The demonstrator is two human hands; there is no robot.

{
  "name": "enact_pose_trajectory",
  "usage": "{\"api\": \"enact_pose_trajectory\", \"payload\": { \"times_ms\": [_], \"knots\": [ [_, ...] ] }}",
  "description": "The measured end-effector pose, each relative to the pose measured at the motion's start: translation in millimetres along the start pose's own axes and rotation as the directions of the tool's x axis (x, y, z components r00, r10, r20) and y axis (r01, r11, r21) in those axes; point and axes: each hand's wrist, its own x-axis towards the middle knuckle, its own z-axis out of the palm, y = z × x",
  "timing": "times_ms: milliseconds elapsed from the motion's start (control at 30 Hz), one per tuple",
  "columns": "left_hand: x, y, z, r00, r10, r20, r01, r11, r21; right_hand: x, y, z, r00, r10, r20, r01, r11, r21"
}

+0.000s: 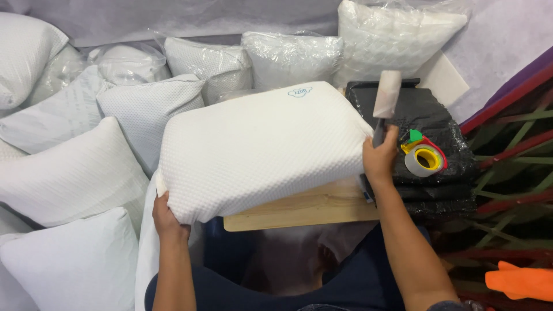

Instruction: The person is cleaning a pillow with a lint roller and then placing it into a plastic bag for packaging.

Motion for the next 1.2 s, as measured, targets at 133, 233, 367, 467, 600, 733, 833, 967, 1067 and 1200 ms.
{"api": "enact_pose_trajectory", "payload": {
  "times_ms": [133,233,367,467,600,733,833,967,1067,1200],
  "knots": [
    [-89,67,67,0.998,-0.045,-0.043,0.043,0.998,-0.047,3,10,9,0.989,0.034,0.142,-0.019,0.995,-0.103],
    [-113,80,82,1.0,-0.012,-0.001,0.012,0.998,0.059,-17,25,1,0.975,-0.173,0.139,0.211,0.916,-0.341],
    [-135,94,89,0.997,-0.024,0.067,0.02,0.998,0.053,-66,37,-8,0.942,-0.167,0.291,0.236,0.946,-0.223],
    [-136,95,89,0.995,-0.023,0.102,0.011,0.994,0.112,-114,31,13,0.891,-0.293,0.346,0.366,0.916,-0.167],
    [-113,69,78,0.994,-0.073,0.085,0.067,0.995,0.068,-196,-16,63,0.678,-0.436,0.591,0.481,0.872,0.092],
    [-108,63,66,0.991,-0.094,0.095,0.092,0.995,0.031,-262,-94,72,0.486,-0.518,0.704,0.702,0.711,0.039],
    [-113,72,63,0.99,-0.086,0.11,0.085,0.996,0.011,-257,-93,77,0.417,-0.54,0.731,0.725,0.683,0.091],
    [-118,83,49,0.968,-0.181,0.172,0.163,0.98,0.116,-191,-40,68,0.606,-0.506,0.614,0.727,0.666,-0.169],
    [-119,90,45,0.951,-0.229,0.208,0.21,0.971,0.111,-119,-19,44,0.815,-0.36,0.454,0.529,0.783,-0.328],
    [-95,67,32,0.931,-0.281,0.235,0.282,0.959,0.028,-39,48,37,0.967,0.003,0.255,0.126,0.863,-0.489]
  ]
}}
